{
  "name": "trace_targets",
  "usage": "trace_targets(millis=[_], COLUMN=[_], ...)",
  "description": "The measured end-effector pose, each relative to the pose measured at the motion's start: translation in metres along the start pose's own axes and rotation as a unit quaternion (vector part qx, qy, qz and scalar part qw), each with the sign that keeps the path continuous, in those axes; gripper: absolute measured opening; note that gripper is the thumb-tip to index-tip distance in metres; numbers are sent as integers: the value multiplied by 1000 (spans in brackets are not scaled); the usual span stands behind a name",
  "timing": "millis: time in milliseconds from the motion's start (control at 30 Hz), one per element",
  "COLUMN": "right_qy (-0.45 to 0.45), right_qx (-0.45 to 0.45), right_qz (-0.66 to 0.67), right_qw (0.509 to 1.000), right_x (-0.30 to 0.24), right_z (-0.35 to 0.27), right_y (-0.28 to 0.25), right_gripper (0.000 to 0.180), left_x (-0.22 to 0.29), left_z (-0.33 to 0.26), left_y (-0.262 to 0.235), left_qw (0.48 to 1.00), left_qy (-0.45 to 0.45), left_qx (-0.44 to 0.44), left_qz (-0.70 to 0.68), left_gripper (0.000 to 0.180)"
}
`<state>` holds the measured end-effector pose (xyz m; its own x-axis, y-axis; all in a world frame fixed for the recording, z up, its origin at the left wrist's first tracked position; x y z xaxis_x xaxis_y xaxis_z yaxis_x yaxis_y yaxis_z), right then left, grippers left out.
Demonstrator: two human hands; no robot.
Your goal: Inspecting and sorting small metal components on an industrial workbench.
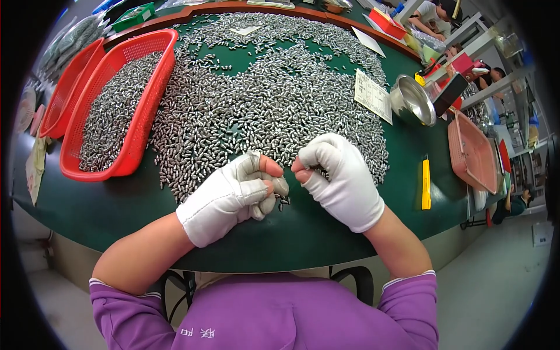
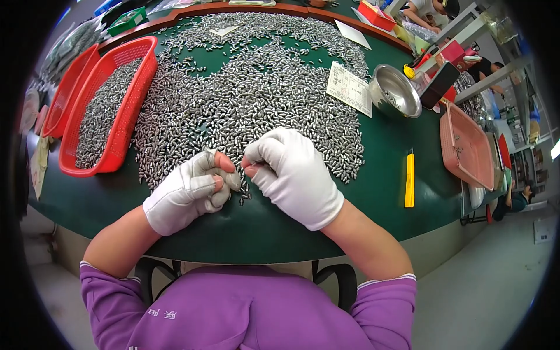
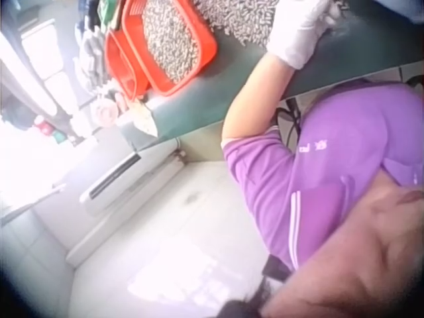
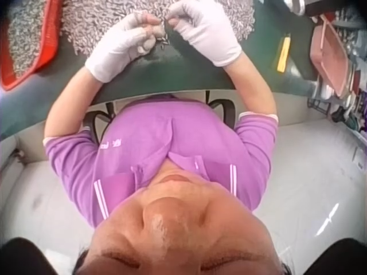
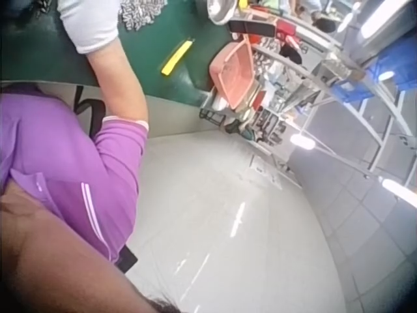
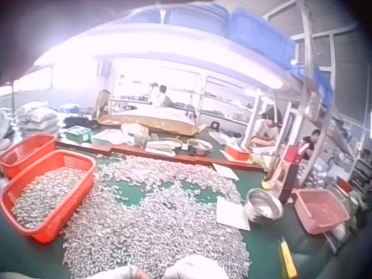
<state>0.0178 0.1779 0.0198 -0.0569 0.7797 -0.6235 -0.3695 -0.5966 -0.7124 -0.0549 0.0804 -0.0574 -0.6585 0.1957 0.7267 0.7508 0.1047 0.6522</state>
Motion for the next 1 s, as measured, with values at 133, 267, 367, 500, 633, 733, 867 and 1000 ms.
trace_targets(millis=[133,267,367,500,633,733,867,1000], right_qy=[14,0,7,-3,-76,-124,-149,-144], right_qx=[-14,-22,-15,16,49,12,0,22], right_qz=[144,127,135,111,65,10,29,26], right_qw=[989,992,991,994,994,992,988,989], right_x=[-5,-11,-8,-5,-21,-33,-34,-37], right_z=[0,0,0,-1,5,7,7,7], right_y=[5,10,11,4,-10,-7,-2,-8], right_gripper=[15,14,15,18,20,22,21,20], left_x=[-1,-2,-3,-3,1,-2,-1,-2], left_z=[1,2,2,2,0,1,2,1], left_y=[7,8,7,4,5,4,5,7], left_qw=[997,995,995,996,995,997,996,994], left_qy=[-27,-16,-12,-30,-18,-21,-22,-29], left_qx=[-16,-12,-16,15,2,5,-1,-3], left_qz=[64,98,93,81,94,78,84,104], left_gripper=[34,23,20,20,17,19,20,21])
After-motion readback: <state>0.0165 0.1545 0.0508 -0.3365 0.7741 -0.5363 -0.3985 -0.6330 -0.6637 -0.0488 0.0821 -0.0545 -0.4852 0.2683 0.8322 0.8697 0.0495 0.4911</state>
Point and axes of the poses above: each hand's wrist, its own z-axis towards the middle knuckle, its own y-axis out of the palm, x = y × z, the point moved 9 cm from there along z, towards the middle knuckle, and after that the axes turned 7 degrees about -x, right-handed, at the moved point
